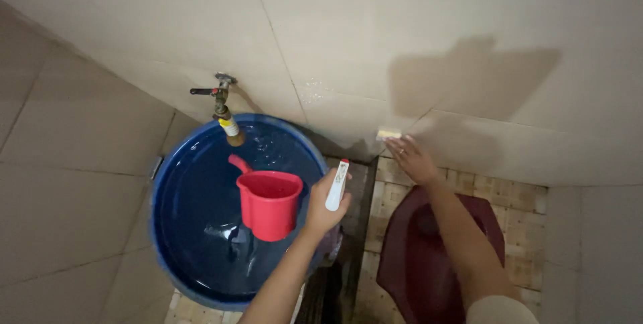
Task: Clean bathroom wall tiles and shower fixtures with a sponge and spray bottle.
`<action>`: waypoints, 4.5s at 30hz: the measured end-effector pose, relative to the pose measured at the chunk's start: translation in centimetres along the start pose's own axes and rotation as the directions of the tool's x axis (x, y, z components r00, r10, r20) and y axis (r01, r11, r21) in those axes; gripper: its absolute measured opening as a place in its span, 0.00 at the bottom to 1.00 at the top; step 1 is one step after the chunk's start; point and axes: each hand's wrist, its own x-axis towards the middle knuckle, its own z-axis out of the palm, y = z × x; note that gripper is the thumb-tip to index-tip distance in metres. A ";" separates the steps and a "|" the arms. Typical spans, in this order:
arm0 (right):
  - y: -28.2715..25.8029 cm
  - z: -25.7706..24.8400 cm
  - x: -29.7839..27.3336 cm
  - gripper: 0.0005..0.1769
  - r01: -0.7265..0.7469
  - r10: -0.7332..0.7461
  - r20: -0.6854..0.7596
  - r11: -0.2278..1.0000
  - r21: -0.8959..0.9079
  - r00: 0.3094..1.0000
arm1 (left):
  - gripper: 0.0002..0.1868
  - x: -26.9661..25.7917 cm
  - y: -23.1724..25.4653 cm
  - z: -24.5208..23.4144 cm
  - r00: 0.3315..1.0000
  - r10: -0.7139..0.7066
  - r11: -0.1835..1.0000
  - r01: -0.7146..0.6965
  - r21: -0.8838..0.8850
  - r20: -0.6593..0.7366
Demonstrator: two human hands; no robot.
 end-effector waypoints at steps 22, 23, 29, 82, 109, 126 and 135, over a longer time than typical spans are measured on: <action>-7.6 12.0 9.3 0.14 0.470 -0.493 -0.250 0.870 -0.151 0.833 | 0.19 1.3 -1.3 0.0 0.991 -0.131 0.991 0.130 -0.040 -0.032; -7.8 12.8 8.7 0.15 0.423 -0.389 -0.315 0.905 0.045 0.866 | 0.19 1.4 -1.5 0.0 0.989 -0.146 0.989 0.144 -0.032 -0.032; -4.2 11.9 1.3 0.25 -0.354 0.145 0.333 0.150 0.923 0.931 | 0.19 2.2 -1.2 0.4 0.995 -0.097 0.995 0.098 -0.019 0.017; 15.2 -14.0 -12.7 0.53 0.636 0.577 0.754 -0.718 0.284 0.314 | 0.18 2.9 -0.3 2.9 0.978 -0.122 0.990 0.109 0.086 0.168; 0.1 11.0 -6.9 0.52 0.769 0.087 0.924 -0.587 -0.254 0.371 | 0.21 2.7 -1.9 0.9 0.971 -0.181 0.977 0.195 -0.081 0.155; 6.5 2.9 -14.5 0.56 0.650 0.249 0.891 -0.757 -0.065 0.380 | 0.16 3.3 -0.8 2.5 0.978 -0.152 0.986 0.139 0.091 0.144; -1.1 16.6 -8.8 0.56 0.549 0.057 0.948 -0.825 -0.133 0.314 | 0.19 3.3 -1.1 1.8 0.969 -0.173 0.983 0.159 0.093 0.175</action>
